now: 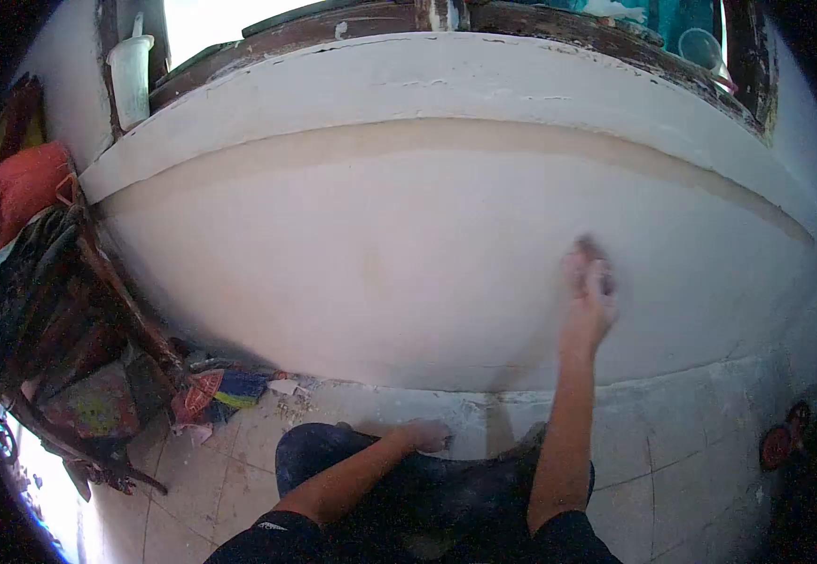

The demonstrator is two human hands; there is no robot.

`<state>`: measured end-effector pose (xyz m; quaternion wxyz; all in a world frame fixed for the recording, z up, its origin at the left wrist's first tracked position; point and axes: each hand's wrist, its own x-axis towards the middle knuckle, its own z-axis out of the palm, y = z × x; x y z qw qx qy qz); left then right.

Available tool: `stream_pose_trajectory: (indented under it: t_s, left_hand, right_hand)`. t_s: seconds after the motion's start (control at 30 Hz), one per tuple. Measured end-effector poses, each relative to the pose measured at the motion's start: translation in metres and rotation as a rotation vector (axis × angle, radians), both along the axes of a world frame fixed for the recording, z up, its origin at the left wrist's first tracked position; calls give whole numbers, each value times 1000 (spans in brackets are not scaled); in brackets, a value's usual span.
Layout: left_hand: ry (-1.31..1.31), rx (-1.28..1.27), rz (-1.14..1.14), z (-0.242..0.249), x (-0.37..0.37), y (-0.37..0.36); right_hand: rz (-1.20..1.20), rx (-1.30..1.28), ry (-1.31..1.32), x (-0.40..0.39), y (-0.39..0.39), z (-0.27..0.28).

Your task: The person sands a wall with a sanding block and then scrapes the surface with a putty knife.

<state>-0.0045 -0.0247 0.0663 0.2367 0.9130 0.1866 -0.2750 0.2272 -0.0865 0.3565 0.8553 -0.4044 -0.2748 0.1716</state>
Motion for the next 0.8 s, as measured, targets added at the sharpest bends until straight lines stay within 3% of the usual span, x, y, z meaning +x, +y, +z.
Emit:
stream_pose_trajectory:
  t_s: [0.07, 0.1, 0.17, 0.23, 0.27, 0.33, 0.4, 0.43, 0.47, 0.5, 0.6, 0.67, 0.8]
  left_hand:
    - [-163, -96, 108, 6, -8, 0]
    - [-166, -94, 113, 9, -11, 0]
    - [-254, -60, 127, 9, -14, -3]
    - [-235, -13, 45, -18, -10, 3]
    - [-218, 35, -37, -33, -6, 6]
    - [-137, 27, -58, -48, 5, 11]
    - [-57, 19, -77, -40, 4, 12]
    - [-148, 44, -43, -12, -6, 3]
    - [-238, 67, -8, 3, -13, -2]
    - [-237, 64, -4, 1, -12, -3]
    - [-155, -73, 173, -16, -1, 5]
    - [-88, 42, -10, -31, 4, 8]
    - [-101, -25, 49, -44, 6, 6]
  right_hand:
    - [-37, 240, 79, 18, -5, 2]
    - [-31, 242, 77, 14, -2, 2]
    - [137, 138, 77, -5, 6, -6]
    - [194, -90, -82, -35, 19, -17]
    - [193, -93, -81, -45, 25, -24]
    - [434, -31, -67, -58, 37, -30]
    - [317, -69, 18, -49, 23, -11]
    - [200, -112, 105, -42, 17, -3]
    - [173, 20, 100, -22, 13, -2]
    - [145, 151, 95, -5, 9, -2]
    - [80, 123, 74, 7, -2, 6]
    - [199, 16, 43, -10, 5, 3]
    - [399, -174, -107, -55, 30, -20]
